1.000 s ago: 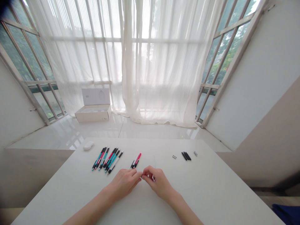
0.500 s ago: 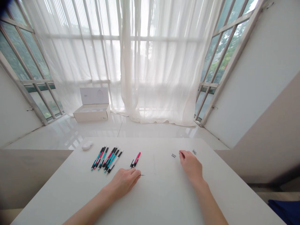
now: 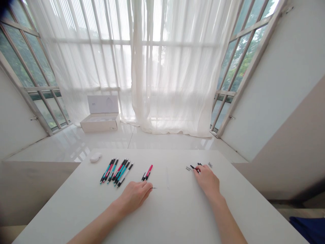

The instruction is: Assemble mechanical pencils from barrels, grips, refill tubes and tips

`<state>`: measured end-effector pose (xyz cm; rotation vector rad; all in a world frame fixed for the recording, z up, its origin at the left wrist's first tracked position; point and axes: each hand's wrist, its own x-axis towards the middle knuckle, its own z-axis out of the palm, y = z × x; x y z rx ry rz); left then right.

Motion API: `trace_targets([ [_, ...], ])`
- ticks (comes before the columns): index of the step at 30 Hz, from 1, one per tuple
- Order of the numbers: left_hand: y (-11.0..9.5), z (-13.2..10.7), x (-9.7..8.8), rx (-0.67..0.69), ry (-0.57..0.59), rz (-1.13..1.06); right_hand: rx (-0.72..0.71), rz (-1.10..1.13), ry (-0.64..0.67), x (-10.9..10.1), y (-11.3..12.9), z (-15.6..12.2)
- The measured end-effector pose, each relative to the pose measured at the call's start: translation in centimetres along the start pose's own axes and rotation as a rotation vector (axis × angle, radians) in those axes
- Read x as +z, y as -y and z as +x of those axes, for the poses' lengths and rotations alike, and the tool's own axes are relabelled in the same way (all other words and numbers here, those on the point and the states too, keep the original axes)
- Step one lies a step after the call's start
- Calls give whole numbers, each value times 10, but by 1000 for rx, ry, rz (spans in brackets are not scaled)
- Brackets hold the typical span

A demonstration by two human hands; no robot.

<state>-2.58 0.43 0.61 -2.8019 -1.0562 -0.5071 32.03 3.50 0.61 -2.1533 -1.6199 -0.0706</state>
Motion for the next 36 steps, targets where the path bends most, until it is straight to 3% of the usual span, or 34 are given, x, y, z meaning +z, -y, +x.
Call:
trace_targets([
  [3, 2, 0, 3, -39, -18, -10, -114, 245, -39, -4, 16, -3],
  [9, 5, 1, 4, -96, -21, -23, -456, 548, 342, -8, 76, -35],
  [13, 6, 2, 2, -106, -30, -23, -529, 572, 458, -7, 97, -51],
  [36, 7, 2, 7, 23, -34, -208, -654, 634, 363, 5, 115, -73],
])
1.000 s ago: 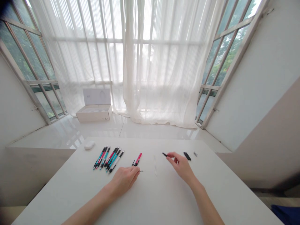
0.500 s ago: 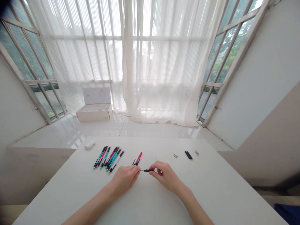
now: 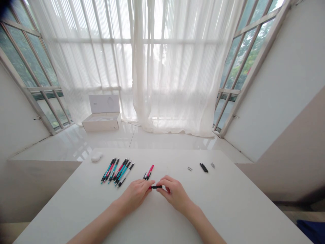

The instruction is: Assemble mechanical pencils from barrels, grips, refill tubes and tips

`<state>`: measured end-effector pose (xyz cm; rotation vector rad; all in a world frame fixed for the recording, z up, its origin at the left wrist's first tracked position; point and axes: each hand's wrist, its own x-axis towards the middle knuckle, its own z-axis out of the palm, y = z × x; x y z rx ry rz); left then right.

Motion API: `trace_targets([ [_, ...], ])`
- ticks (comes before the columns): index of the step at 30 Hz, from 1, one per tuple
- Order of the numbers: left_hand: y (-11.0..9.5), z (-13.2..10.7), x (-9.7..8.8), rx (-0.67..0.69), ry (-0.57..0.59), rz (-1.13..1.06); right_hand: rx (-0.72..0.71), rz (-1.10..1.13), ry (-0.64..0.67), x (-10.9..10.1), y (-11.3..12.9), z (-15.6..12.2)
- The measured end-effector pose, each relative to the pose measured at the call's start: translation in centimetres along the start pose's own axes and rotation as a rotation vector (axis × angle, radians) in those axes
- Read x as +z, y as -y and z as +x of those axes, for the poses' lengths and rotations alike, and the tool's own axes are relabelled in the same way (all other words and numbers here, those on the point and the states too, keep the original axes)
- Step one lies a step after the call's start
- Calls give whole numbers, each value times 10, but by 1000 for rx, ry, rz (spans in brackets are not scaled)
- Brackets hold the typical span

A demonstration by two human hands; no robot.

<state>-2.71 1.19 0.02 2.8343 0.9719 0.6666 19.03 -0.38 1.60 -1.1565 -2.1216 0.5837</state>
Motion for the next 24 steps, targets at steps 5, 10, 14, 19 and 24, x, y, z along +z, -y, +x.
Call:
trace_targets([
  [5, 0, -1, -1, 19, 17, -12, -16, 23, -25, 2, 0, 0],
  [10, -1, -2, -2, -2, 4, -31, 60, 1, -57, 0, 3, -1],
  [14, -2, -2, -2, -47, 25, -34, 100, 18, -34, -1, 7, 0],
  [19, -7, -2, -5, -40, 32, -19, 129, 59, -5, 1, 6, -1],
  [24, -10, -1, -7, -12, -4, 4, 148, 77, 28, 6, 4, -2],
])
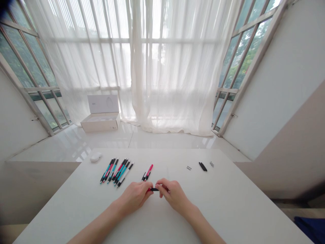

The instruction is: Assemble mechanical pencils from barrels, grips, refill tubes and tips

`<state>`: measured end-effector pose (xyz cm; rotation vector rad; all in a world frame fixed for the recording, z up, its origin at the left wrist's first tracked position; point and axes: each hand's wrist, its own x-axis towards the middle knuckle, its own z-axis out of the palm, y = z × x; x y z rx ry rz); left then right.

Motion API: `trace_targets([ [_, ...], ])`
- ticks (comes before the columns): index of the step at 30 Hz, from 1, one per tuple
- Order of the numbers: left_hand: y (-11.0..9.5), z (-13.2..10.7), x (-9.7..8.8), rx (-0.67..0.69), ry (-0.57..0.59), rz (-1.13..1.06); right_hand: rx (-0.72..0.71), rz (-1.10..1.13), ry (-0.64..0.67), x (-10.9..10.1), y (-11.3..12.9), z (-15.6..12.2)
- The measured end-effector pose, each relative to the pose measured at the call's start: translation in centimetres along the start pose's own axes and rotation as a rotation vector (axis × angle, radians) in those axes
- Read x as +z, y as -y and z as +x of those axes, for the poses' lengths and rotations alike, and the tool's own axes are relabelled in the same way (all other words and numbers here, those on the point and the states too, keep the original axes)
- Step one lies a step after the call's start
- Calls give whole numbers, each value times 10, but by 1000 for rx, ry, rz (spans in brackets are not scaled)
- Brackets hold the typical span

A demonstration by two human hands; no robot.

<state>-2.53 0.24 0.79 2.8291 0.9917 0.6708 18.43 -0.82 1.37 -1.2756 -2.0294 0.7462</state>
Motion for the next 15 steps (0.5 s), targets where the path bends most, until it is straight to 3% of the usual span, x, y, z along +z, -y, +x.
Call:
trace_targets([
  [7, 4, 0, 4, -17, -86, 35, -70, -40, -26, -2, 4, -3],
  [15, 8, -1, 3, 8, -76, 51, -30, -31, 23, -1, 3, -3],
])
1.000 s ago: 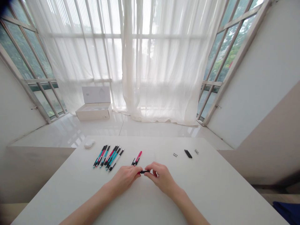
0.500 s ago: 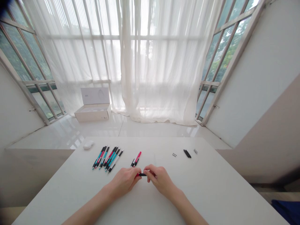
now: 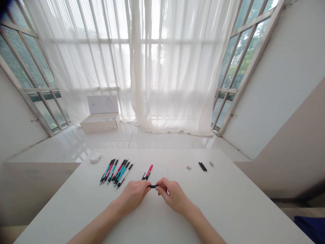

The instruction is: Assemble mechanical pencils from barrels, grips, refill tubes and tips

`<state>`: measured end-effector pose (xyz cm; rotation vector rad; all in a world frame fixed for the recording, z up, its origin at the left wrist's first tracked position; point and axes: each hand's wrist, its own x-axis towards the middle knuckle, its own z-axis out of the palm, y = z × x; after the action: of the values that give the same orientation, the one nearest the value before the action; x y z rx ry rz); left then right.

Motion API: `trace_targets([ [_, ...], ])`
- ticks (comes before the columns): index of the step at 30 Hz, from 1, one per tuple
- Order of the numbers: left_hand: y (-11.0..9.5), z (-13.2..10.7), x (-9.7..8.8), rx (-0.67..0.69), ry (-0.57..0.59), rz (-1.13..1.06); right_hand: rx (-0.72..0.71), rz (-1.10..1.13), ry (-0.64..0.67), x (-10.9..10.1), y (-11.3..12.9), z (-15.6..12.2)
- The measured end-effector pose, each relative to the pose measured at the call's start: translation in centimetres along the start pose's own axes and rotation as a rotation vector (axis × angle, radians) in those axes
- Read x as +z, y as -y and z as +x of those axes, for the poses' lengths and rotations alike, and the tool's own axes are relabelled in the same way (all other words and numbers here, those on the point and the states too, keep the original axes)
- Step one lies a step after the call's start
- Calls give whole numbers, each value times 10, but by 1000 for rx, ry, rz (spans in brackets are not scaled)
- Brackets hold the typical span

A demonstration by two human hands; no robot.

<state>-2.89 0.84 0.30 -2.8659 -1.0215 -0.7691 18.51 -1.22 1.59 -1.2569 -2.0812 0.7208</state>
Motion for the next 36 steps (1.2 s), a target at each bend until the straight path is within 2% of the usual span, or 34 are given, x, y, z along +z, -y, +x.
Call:
trace_targets([
  [7, -5, 1, -4, -47, 34, -42, 53, -29, 24, 1, -2, 0],
  [16, 1, -1, 3, -52, 8, 34, -57, -81, -7, -1, 1, -2],
  [27, -3, 0, -3, -71, 75, -19, -19, -130, -3, -3, 0, 1],
  [36, -2, 0, 0, -42, 43, 27, -75, -147, -15, -1, -1, -1],
])
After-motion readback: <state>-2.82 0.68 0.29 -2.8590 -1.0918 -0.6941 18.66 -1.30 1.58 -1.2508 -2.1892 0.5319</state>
